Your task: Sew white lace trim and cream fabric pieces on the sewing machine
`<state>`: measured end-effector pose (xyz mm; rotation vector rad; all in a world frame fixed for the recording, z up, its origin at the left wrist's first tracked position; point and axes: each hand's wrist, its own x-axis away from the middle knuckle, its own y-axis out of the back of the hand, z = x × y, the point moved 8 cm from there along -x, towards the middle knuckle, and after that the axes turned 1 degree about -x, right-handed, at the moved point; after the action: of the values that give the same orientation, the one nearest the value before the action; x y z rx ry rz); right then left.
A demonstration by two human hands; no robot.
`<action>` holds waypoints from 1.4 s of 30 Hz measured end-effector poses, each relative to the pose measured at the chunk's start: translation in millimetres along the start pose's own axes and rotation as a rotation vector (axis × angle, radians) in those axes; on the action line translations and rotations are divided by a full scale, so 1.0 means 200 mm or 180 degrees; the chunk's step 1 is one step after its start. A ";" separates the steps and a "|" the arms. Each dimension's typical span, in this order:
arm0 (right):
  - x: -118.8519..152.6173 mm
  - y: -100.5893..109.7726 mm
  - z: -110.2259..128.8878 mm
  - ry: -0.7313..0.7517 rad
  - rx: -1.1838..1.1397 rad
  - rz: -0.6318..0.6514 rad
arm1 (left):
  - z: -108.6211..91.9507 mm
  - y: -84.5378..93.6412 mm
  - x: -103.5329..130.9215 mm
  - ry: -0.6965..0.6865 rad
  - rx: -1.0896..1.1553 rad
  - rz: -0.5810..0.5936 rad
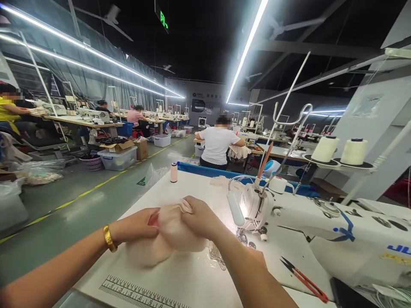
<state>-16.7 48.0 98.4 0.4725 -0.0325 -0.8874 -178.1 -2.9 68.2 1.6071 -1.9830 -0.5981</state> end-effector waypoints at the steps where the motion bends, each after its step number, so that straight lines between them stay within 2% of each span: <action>1: -0.01 0.01 0.01 0.0118 0.0132 -0.0108 | -0.01 0.04 0.00 -0.0065 -0.0175 -0.0109; 4: -0.03 0.03 0.03 0.0531 0.0448 -0.0449 | -0.04 0.20 0.01 -0.0220 -0.0713 -0.0649; 7: -0.02 0.01 0.03 0.1032 0.0783 -0.0640 | -0.12 0.29 0.07 -0.0860 -0.1571 -0.1321; 8: 0.00 -0.01 0.02 0.1205 0.0911 -0.0611 | -0.13 0.28 0.10 -0.1174 -0.1957 -0.1507; 10: 0.03 -0.09 -0.04 0.1523 0.1168 -0.0380 | -0.11 0.18 0.16 -0.1735 -0.2708 -0.1676; 12: 0.08 -0.18 -0.13 0.1731 0.1389 -0.0013 | -0.02 0.04 0.19 -0.2051 -0.3225 -0.1466; 14: 0.12 -0.25 -0.24 0.1818 0.1560 0.0238 | 0.07 -0.09 0.21 -0.2228 -0.3428 -0.1153; 17: 0.15 -0.30 -0.34 0.1821 0.1753 0.0336 | 0.15 -0.17 0.22 -0.2093 -0.3447 -0.0923; 20: 0.17 -0.31 -0.34 0.1782 0.1889 0.0368 | 0.17 -0.16 0.24 -0.1867 -0.3372 -0.0610; 25: 0.27 -0.24 -0.26 0.1759 0.2001 0.0532 | 0.10 0.01 0.31 -0.1132 -0.2318 -0.0082; 28: 0.34 -0.13 -0.25 0.1568 0.1881 0.0284 | 0.00 0.13 0.29 -0.0735 -0.1684 -0.0267; 30: 0.37 -0.05 -0.27 0.1276 0.1745 -0.0034 | -0.05 0.16 0.24 -0.0487 -0.1338 -0.0530; 32: 0.40 -0.01 -0.30 0.0978 0.1605 -0.0251 | -0.08 0.10 0.17 -0.0486 -0.1162 -0.0618; 34: 0.42 0.00 -0.33 0.0798 0.1460 -0.0360 | -0.09 -0.03 0.09 -0.0587 -0.1240 -0.0458; 36: 0.44 -0.01 -0.34 0.0778 0.1346 -0.0435 | -0.05 -0.15 0.03 -0.0554 -0.1550 -0.0292; 38: 0.45 -0.01 -0.36 0.0811 0.1257 -0.0504 | -0.02 -0.23 -0.01 -0.0480 -0.1789 -0.0188; 40: 0.46 -0.01 -0.38 0.0822 0.1161 -0.0563 | 0.00 -0.26 -0.03 -0.0453 -0.1835 -0.0104; 42: 0.46 0.00 -0.41 0.0779 0.1084 -0.0593 | -0.01 -0.23 -0.02 -0.0484 -0.1787 -0.0078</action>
<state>60.3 10.5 10.6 0.9114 0.0871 -1.0053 -141.6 -7.9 39.9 1.2638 -1.6850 -1.1927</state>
